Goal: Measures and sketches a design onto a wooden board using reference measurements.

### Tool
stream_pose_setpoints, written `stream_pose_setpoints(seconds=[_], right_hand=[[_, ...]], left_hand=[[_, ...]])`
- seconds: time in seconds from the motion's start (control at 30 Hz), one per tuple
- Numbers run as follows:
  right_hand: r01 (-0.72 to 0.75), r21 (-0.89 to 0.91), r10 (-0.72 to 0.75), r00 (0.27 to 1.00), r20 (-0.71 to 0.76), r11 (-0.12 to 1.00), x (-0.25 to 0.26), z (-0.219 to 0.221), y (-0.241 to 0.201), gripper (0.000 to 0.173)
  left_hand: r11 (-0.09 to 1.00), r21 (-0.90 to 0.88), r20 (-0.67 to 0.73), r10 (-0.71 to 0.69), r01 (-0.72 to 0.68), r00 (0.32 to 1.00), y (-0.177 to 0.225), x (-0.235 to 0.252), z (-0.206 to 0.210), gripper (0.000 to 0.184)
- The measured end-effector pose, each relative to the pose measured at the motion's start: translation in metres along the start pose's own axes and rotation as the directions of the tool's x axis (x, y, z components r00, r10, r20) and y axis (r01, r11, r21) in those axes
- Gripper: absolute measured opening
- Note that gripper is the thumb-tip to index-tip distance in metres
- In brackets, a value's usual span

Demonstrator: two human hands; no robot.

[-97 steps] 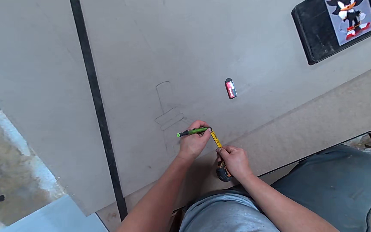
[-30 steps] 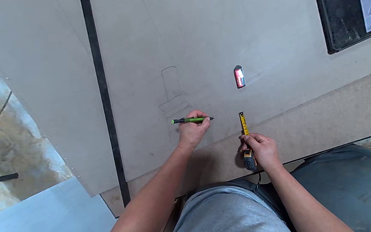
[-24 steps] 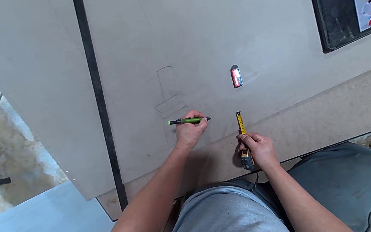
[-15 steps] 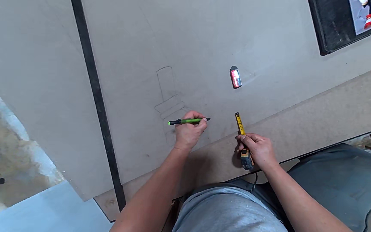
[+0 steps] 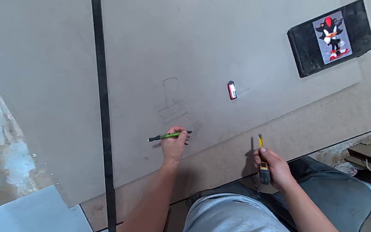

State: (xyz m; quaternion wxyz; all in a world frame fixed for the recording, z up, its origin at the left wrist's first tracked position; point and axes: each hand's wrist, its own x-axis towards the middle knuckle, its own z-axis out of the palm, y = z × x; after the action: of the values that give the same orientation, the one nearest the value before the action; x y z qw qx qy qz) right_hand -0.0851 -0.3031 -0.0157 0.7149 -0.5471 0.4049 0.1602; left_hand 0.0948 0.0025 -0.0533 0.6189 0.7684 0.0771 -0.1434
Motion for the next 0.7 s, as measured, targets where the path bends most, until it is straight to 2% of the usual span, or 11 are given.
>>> stream_pose_setpoints(seconds=[0.13, 0.27, 0.37, 0.43, 0.47, 0.5, 0.53, 0.57, 0.6, 0.67, 0.7], right_hand=[[-0.009, -0.015, 0.010, 0.999, 0.037, 1.000, -0.040, -0.034, -0.012, 0.048], [0.011, -0.074, -0.001, 0.991, 0.136, 0.997, -0.046, -0.053, -0.041, 0.047], [0.030, -0.119, 0.003, 0.963, 0.270, 0.992, -0.015, -0.047, -0.080, 0.045], [0.048, -0.166, 0.020, 0.922, 0.386, 0.985, 0.019, -0.032, -0.110, 0.043], [0.056, -0.201, 0.039, 0.898, 0.438, 0.978, 0.039, -0.021, -0.125, 0.043], [0.069, -0.249, 0.066, 0.867, 0.494, 0.966, 0.061, -0.008, -0.138, 0.042], [0.087, -0.309, 0.105, 0.826, 0.554, 0.947, 0.082, 0.006, -0.148, 0.042], [0.122, -0.375, 0.153, 0.767, 0.623, 0.919, 0.104, 0.022, -0.155, 0.042], [0.166, -0.435, 0.209, 0.692, 0.691, 0.885, 0.125, 0.039, -0.159, 0.041], [0.269, -0.477, 0.290, 0.521, 0.803, 0.837, 0.171, 0.081, -0.163, 0.039], [0.294, -0.451, 0.293, 0.451, 0.843, 0.843, 0.193, 0.103, -0.165, 0.038]], left_hand=[[0.998, -0.065, -0.111, -0.004, -0.003, 0.994, -0.010, -0.016, -0.008, 0.018], [0.998, -0.018, -0.183, 0.052, -0.056, 0.982, -0.005, -0.023, 0.019, 0.032], [0.994, 0.000, -0.030, 0.109, -0.109, 0.994, 0.007, -0.026, 0.069, 0.033], [0.978, 0.061, 0.147, 0.191, -0.201, 0.971, 0.019, -0.011, 0.106, 0.030], [0.963, 0.100, 0.164, 0.233, -0.251, 0.959, 0.024, 0.003, 0.117, 0.031], [0.950, 0.145, 0.062, 0.269, -0.275, 0.961, 0.025, 0.018, 0.119, 0.033], [0.946, 0.198, -0.124, 0.286, -0.258, 0.950, 0.024, 0.033, 0.110, 0.037], [0.951, 0.206, -0.342, 0.290, -0.230, 0.894, 0.019, 0.045, 0.092, 0.039], [0.959, 0.154, -0.529, 0.284, -0.239, 0.800, 0.013, 0.052, 0.069, 0.040], [0.957, 0.042, -0.735, 0.224, -0.287, 0.640, 0.012, 0.037, 0.033, 0.044], [0.960, 0.010, -0.772, 0.185, -0.279, 0.608, 0.018, 0.019, 0.032, 0.044]])
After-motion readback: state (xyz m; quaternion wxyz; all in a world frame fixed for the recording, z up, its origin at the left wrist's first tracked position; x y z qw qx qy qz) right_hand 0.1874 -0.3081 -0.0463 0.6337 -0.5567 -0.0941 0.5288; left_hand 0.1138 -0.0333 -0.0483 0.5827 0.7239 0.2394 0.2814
